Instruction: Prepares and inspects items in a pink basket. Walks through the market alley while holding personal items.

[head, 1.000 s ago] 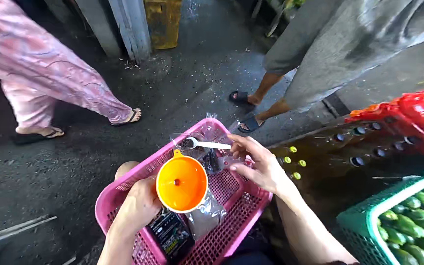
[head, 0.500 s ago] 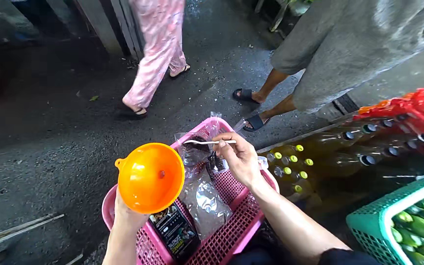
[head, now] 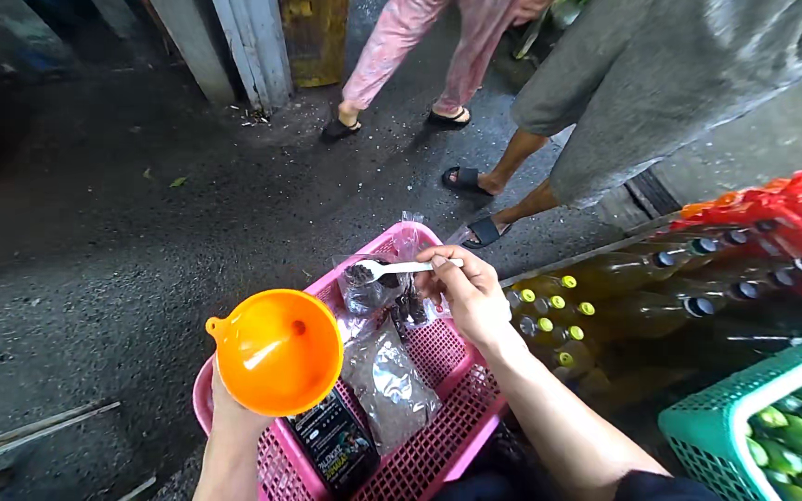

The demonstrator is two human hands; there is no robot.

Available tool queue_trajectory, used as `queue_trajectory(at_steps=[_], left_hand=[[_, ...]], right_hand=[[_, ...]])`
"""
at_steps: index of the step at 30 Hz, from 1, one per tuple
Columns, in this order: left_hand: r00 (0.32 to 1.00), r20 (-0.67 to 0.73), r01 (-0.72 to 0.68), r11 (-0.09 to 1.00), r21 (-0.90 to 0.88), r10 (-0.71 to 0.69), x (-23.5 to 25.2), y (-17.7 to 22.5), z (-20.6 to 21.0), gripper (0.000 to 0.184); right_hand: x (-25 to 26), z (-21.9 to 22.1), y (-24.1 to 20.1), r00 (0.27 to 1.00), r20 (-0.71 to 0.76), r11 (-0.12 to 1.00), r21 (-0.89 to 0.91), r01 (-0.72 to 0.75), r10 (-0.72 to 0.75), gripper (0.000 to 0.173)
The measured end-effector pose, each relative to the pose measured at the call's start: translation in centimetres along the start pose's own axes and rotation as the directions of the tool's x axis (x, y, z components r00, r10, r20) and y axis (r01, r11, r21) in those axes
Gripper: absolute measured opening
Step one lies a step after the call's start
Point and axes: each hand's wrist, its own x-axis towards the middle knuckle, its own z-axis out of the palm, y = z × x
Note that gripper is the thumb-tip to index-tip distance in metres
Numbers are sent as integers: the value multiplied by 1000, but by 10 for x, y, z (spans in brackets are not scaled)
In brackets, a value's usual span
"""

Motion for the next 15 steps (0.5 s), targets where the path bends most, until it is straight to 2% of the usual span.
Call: queue_trajectory(at_steps=[3, 6, 10, 13, 15], left_hand=[[999, -17, 35, 999, -16, -35, 3, 0, 2, 99], [996, -35, 76, 995, -67, -79, 6, 4, 6, 93], [996, -48, 73, 990, -117, -79, 7, 7, 7, 90], [996, -49, 70, 993, -90, -75, 7, 7, 7, 90], [997, -45, 62, 993, -96, -66, 8, 7, 7, 86]], right_hand=[[-6, -7, 0, 987, 46, 964, -211, 159, -153, 30], [-12, -7, 3, 983, 109, 961, -222, 167, -146, 31], [-14, 0, 6, 993, 115, 998, 52, -35, 29, 34], [-11, 2, 5, 981, 109, 944, 272, -185, 160, 35], [-8, 0, 2, 969, 106, 901, 357, -247, 224, 37]])
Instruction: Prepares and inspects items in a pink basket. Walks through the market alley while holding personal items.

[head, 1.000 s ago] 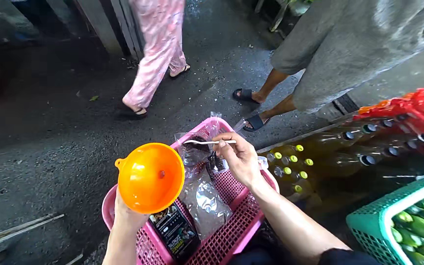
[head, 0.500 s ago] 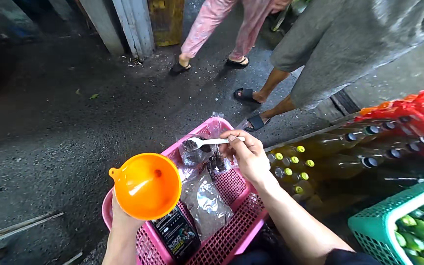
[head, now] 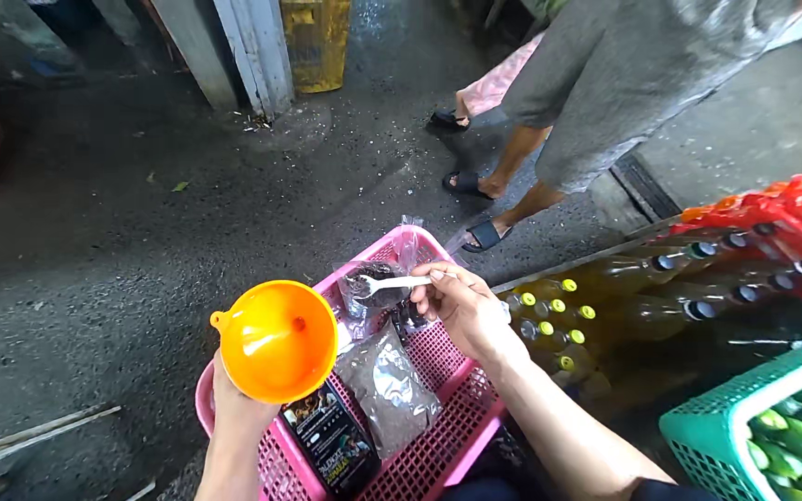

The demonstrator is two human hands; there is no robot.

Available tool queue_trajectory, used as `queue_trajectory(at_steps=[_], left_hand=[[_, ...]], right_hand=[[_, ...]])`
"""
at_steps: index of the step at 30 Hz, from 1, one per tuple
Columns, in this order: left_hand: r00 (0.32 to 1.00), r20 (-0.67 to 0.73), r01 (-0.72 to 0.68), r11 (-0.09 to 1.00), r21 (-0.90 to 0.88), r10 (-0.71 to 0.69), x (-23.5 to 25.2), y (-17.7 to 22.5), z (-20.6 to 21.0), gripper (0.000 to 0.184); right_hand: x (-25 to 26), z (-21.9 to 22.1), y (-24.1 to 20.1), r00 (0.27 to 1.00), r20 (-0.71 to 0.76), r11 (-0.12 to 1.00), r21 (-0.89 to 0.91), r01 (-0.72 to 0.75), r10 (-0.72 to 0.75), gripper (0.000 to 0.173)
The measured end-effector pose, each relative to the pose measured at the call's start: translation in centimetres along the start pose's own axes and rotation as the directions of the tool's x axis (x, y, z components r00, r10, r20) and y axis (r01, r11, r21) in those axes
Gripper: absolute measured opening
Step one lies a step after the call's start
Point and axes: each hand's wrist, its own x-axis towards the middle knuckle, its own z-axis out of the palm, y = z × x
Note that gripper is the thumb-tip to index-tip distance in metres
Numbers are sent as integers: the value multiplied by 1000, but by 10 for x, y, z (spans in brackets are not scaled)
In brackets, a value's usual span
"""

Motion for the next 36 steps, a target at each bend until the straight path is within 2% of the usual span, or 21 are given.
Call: queue_trajectory(at_steps=[3, 7, 10, 14, 16, 19, 21, 25, 27, 36], left_hand=[[998, 30, -56, 997, 50, 55, 2, 0, 1, 82], [988, 111, -118, 989, 87, 108, 10, 4, 5, 76], [987, 147, -105, 963, 250, 70, 16, 15, 10, 56], [977, 213, -117, 864, 489, 12, 17, 18, 13, 46], [972, 235, -151, 821, 550, 21, 17, 17, 15, 45], [964, 254, -202, 824, 529, 73, 16, 16, 16, 42], [958, 264, -226, 867, 444, 114, 15, 17, 16, 41], [938, 302, -265, 912, 314, 168, 14, 18, 15, 43], [935, 315, -266, 910, 319, 163, 14, 18, 14, 44], [935, 309, -273, 905, 326, 171, 13, 17, 13, 45]], right_hand=[[2, -3, -4, 1000, -10, 998, 65, 0, 1, 38], [4, -7, -8, 999, -3, 997, 62, 39, -39, 39], [6, -9, -12, 998, -5, 996, 57, 64, -63, 38], [6, -11, -17, 996, -11, 994, 55, 93, -92, 39], [3, -10, -23, 994, -3, 991, 72, 111, -111, 39], [-8, -5, -38, 982, 71, 979, 120, 166, -175, 36], [-18, 1, -45, 960, 150, 967, 130, 217, -235, 33], [-30, 12, -41, 904, 285, 940, -30, 340, -318, 32], [-31, 14, -31, 887, 301, 922, -57, 383, -350, 32], [-33, 16, -34, 876, 310, 927, 58, 371, -370, 32]])
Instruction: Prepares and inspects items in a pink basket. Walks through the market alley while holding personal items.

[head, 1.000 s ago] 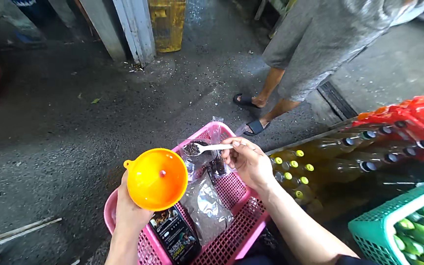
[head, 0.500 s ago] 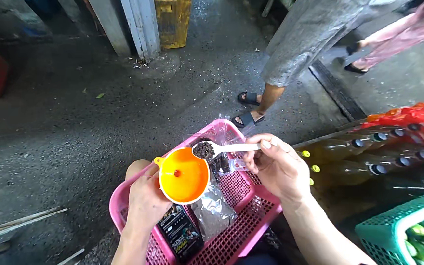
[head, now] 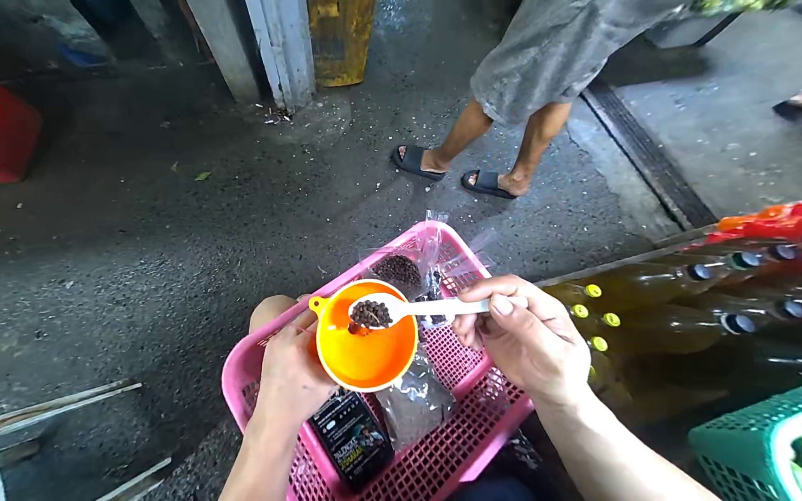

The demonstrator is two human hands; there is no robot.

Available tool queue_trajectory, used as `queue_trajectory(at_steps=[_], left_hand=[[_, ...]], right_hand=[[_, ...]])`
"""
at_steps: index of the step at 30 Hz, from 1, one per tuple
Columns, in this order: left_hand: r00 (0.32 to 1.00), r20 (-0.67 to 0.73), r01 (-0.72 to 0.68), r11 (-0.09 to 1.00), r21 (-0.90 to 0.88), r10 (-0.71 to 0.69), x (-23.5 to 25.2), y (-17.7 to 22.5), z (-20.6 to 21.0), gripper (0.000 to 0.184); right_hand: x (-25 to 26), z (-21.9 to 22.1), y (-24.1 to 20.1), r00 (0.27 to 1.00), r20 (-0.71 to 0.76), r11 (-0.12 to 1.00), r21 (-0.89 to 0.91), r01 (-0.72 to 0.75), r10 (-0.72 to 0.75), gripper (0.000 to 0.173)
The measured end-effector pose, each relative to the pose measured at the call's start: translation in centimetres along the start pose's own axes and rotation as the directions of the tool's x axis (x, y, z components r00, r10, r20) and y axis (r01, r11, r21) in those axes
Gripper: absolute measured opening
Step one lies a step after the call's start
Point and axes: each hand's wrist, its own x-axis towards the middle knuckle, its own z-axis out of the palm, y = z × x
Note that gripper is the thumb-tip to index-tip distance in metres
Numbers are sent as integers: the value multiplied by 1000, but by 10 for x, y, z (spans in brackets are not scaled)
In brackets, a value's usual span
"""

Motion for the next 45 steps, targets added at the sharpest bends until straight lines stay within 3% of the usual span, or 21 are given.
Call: queue_trajectory(at_steps=[17, 21, 24, 26, 28, 31, 34, 39, 42, 45], left_hand=[[999, -35, 17, 999, -37, -18, 0, 0, 1, 45], [998, -52, 13, 997, -74, -17, -1, 0, 1, 47], [992, -120, 16, 979, -205, -42, -3, 0, 0, 52], [984, -168, 19, 967, -254, -64, -4, 0, 1, 55], [974, -211, 31, 969, -246, -85, -5, 0, 2, 57], [959, -252, 62, 963, -261, -130, -5, 1, 4, 67], [944, -283, 85, 955, -285, -169, -5, -1, 4, 80], [936, -303, 96, 958, -270, -179, -3, 1, 4, 71], [933, -311, 106, 963, -246, -182, -4, 1, 4, 71], [933, -310, 110, 966, -235, -181, -3, 1, 4, 70]], right_hand=[[-2, -3, 5, 985, 142, 990, -84, 112, -99, 28], [1, -12, 2, 988, 36, 981, -123, 152, -149, 28], [5, -28, 1, 985, -99, 962, -248, 115, -143, 29], [4, -38, 2, 984, -121, 890, -452, 64, -132, 30], [1, -41, 6, 991, -79, 736, -677, 27, -110, 31], [-4, -36, 15, 998, -24, 614, -789, 18, -61, 34], [-6, -28, 23, 998, -49, 679, -734, -20, -24, 33], [-1, -22, 28, 964, -206, 886, -398, -239, 168, 31], [1, -25, 31, 950, -251, 937, -247, -248, 185, 32], [0, -27, 30, 967, -243, 874, -453, -177, 70, 30]])
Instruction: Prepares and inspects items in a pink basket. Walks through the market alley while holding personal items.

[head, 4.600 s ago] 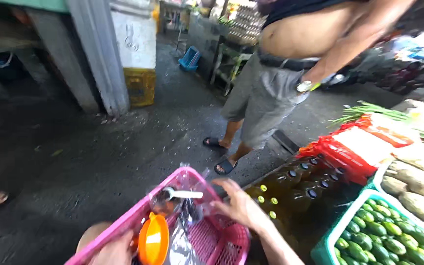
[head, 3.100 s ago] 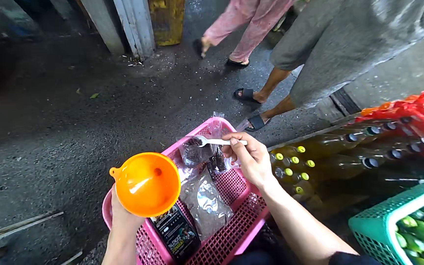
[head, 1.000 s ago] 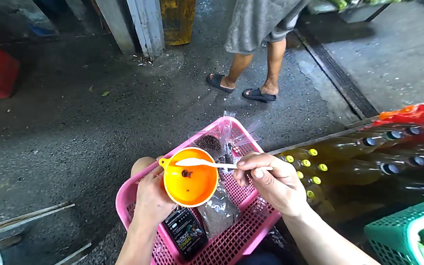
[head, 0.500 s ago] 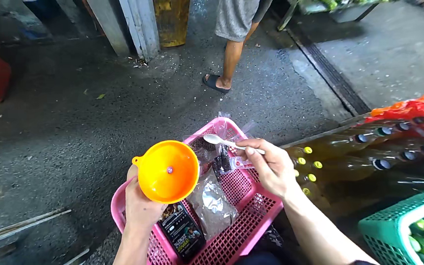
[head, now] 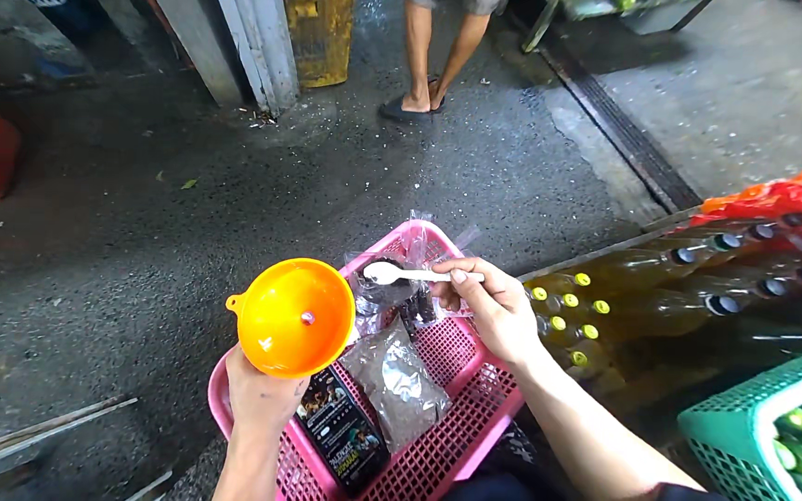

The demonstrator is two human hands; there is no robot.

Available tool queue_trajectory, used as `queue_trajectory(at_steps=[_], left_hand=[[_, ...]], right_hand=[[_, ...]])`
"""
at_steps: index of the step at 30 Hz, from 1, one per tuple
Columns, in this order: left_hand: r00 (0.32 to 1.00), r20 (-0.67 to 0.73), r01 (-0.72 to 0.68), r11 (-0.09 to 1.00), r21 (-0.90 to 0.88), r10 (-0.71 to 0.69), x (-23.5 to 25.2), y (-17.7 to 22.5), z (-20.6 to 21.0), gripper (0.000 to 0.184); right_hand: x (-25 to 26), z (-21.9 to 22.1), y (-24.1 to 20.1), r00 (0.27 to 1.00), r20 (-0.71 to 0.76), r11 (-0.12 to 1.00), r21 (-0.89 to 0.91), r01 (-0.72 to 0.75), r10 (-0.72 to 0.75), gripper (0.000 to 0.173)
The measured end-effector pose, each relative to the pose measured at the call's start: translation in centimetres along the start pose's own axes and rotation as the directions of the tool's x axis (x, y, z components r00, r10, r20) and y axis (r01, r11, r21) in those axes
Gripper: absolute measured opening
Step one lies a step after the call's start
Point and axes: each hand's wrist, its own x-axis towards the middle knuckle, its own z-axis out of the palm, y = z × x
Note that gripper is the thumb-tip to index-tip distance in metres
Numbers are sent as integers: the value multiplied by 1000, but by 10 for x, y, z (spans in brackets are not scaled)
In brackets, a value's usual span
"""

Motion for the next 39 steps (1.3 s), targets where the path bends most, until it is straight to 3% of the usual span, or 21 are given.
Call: queue_trajectory(at_steps=[2, 4, 8, 12, 18, 23, 26, 30, 34, 39], left_hand=[[1000, 6, 14, 1000, -14, -14, 0, 1, 0, 73], [1000, 6, 21, 1000, -19, -21, 1, 2, 1, 73], [1000, 15, 23, 999, -29, -23, 1, 0, 0, 75], [1000, 11, 16, 999, -28, -16, 1, 0, 0, 74], [1000, 10, 17, 1000, -24, -17, 2, -1, 1, 76], [999, 26, 38, 999, -18, -38, 3, 1, 1, 78], [998, 65, 25, 1000, 15, -26, 5, 3, 3, 69], [981, 191, -36, 970, 242, -11, 7, 6, 4, 41], [969, 248, -75, 949, 305, -3, 6, 5, 3, 41], [970, 241, -94, 961, 259, 30, 6, 3, 2, 40]], right_hand=[[-2, 0, 1, 996, 36, 979, -180, 91, -86, 30], [-4, 2, 2, 992, 88, 970, -218, 111, -93, 31], [-4, 9, 2, 994, 100, 999, 4, -47, 47, 31], [0, 9, 2, 982, 74, 949, 253, -189, 176, 32], [7, 3, -3, 964, 45, 857, 448, -255, 264, 35], [13, -3, -9, 959, -5, 830, 502, -241, 282, 36], [15, -8, -19, 971, -23, 836, 515, -192, 237, 36], [13, -14, -41, 996, -11, 848, 525, -67, 86, 32], [8, -4, -52, 994, 74, 873, 486, 38, -84, 28], [0, 18, -38, 979, 164, 910, 411, 46, -124, 30]])
